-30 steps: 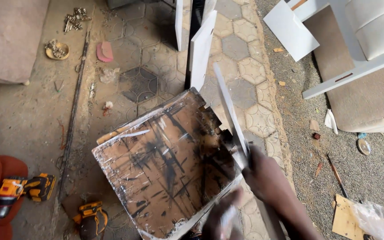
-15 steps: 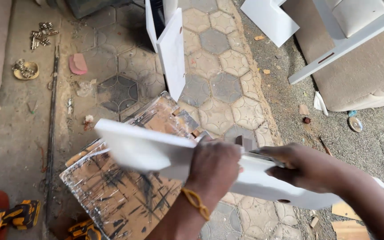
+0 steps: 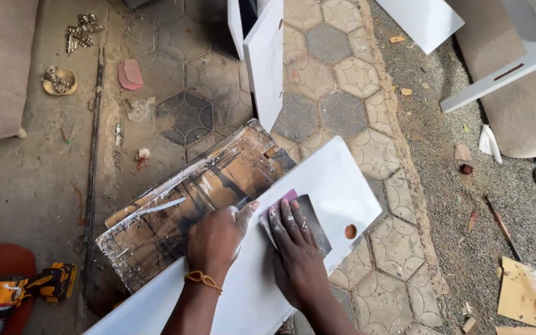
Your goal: Sanding the surface and edges of a white board using sandpaper to prepare it for finishing.
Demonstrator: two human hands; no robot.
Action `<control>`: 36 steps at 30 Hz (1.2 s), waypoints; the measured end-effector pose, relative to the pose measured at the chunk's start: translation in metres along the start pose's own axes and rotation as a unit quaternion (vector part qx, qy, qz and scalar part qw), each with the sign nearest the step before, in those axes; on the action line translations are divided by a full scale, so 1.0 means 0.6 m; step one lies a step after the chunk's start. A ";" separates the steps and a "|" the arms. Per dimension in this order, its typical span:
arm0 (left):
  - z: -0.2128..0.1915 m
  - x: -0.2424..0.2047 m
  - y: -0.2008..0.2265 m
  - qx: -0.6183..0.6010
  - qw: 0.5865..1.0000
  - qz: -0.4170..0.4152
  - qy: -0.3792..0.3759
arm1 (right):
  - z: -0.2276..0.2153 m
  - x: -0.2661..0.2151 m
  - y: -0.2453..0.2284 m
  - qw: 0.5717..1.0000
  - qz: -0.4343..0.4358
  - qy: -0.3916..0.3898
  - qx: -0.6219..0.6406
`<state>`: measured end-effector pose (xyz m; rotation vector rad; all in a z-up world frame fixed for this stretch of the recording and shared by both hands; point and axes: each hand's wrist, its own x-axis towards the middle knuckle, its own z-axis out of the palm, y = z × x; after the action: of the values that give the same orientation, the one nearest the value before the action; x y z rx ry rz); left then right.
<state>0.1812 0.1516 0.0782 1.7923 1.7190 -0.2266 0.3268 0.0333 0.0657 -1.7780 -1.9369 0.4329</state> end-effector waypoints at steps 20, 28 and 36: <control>0.182 0.012 -0.050 0.073 0.904 0.080 0.413 | 0.046 0.250 0.283 0.957 0.238 0.032 -0.164; 0.204 0.026 -0.053 0.076 0.892 0.076 0.438 | 0.033 0.202 0.171 0.987 -0.033 0.001 -0.156; 0.196 0.035 -0.045 0.102 0.861 0.095 0.489 | 0.113 0.050 0.120 0.956 -0.022 -0.034 -0.290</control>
<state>0.1938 0.1034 -0.0337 2.4408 2.1753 0.7505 0.3493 0.0768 -0.0254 -2.0749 -2.3090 -0.1155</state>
